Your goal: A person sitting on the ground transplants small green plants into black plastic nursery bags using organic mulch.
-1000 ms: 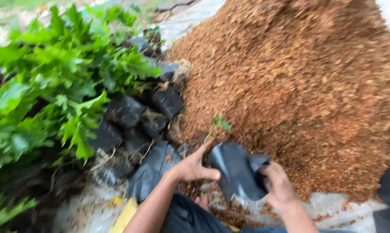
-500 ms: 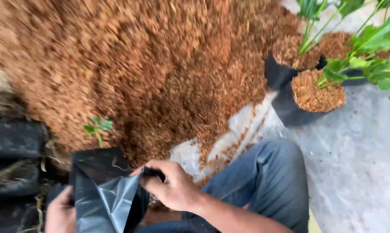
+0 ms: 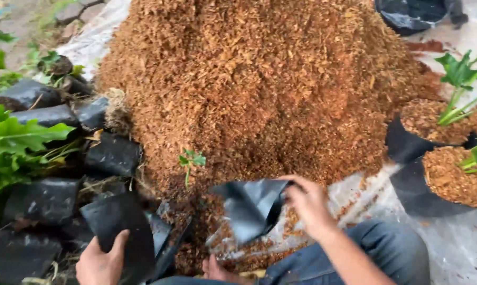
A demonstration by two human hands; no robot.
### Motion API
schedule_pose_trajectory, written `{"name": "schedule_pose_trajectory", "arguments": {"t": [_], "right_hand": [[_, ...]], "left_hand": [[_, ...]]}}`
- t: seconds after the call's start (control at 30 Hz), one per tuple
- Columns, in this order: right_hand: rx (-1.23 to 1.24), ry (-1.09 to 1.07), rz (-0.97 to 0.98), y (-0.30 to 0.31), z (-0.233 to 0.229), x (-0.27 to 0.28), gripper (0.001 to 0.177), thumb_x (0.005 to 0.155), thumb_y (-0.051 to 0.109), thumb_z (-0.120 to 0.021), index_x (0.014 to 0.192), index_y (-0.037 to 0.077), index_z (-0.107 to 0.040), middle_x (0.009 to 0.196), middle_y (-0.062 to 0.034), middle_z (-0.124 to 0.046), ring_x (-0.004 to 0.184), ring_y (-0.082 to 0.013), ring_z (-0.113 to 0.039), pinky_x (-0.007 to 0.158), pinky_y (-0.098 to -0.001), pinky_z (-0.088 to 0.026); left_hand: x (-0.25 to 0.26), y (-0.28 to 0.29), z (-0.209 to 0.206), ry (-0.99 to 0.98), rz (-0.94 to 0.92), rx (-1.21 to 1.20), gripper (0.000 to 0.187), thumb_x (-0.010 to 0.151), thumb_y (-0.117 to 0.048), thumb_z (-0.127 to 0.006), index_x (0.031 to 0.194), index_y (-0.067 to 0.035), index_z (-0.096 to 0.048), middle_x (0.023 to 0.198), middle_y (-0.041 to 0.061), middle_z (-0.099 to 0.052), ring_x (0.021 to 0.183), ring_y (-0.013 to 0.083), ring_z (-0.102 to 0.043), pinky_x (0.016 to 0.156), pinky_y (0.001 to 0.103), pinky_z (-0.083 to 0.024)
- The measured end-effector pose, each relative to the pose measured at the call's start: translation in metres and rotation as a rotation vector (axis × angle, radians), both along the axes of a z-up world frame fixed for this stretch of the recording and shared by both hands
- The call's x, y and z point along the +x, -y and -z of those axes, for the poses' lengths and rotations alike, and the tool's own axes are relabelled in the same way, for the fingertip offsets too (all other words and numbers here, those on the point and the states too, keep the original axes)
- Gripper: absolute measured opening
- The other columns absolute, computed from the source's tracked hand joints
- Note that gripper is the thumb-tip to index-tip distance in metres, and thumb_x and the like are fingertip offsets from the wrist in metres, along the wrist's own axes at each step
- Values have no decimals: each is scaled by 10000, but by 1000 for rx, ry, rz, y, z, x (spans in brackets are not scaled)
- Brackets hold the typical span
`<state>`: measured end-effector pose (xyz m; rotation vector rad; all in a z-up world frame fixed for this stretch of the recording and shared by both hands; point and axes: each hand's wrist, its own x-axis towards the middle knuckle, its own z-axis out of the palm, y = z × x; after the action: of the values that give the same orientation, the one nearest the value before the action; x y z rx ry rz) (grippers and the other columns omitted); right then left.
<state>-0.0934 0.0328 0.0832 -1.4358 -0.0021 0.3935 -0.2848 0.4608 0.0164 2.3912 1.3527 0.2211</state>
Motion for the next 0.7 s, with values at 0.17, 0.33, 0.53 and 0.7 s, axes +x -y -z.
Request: {"name": "schedule_pose_trajectory", "arguments": {"t": [0.17, 0.33, 0.53, 0.7], "right_hand": [[26, -117, 249, 61, 8, 19, 281, 983, 31, -522, 1181, -135, -634, 1065, -286, -693, 946, -350, -669, 885, -438, -562], [119, -64, 332, 80, 35, 17, 301, 1004, 64, -523, 1164, -174, -616, 1114, -262, -638, 1039, -324, -635, 967, -402, -543], [179, -53, 337, 96, 60, 9, 256, 1019, 113, -540, 1095, -119, -617, 1104, -222, -642, 1082, -294, -641, 1037, -370, -532], [140, -53, 282, 84, 40, 0, 347, 994, 82, -517, 1221, -167, -601, 1171, -239, -647, 1082, -275, -622, 994, -341, -511]], "left_hand": [[-75, -62, 75, 176, 50, 574, 369, 894, -301, -855, 958, 42, -736, 810, 208, -697, 637, 345, -648, 651, 398, -552], [-65, -35, 93, -456, 172, 428, 425, 833, -575, -694, 1115, -256, -687, 1047, 6, -746, 907, 218, -726, 804, 383, -584], [-45, -31, 96, -537, 282, -195, 832, 776, -629, -750, 1482, -296, -462, 1505, 29, -511, 1334, 297, -601, 1089, 533, -493], [19, 115, -111, 25, 384, 36, 716, 824, -460, -748, 1425, -109, -581, 1394, 121, -642, 1247, 300, -632, 1010, 418, -521]]}}
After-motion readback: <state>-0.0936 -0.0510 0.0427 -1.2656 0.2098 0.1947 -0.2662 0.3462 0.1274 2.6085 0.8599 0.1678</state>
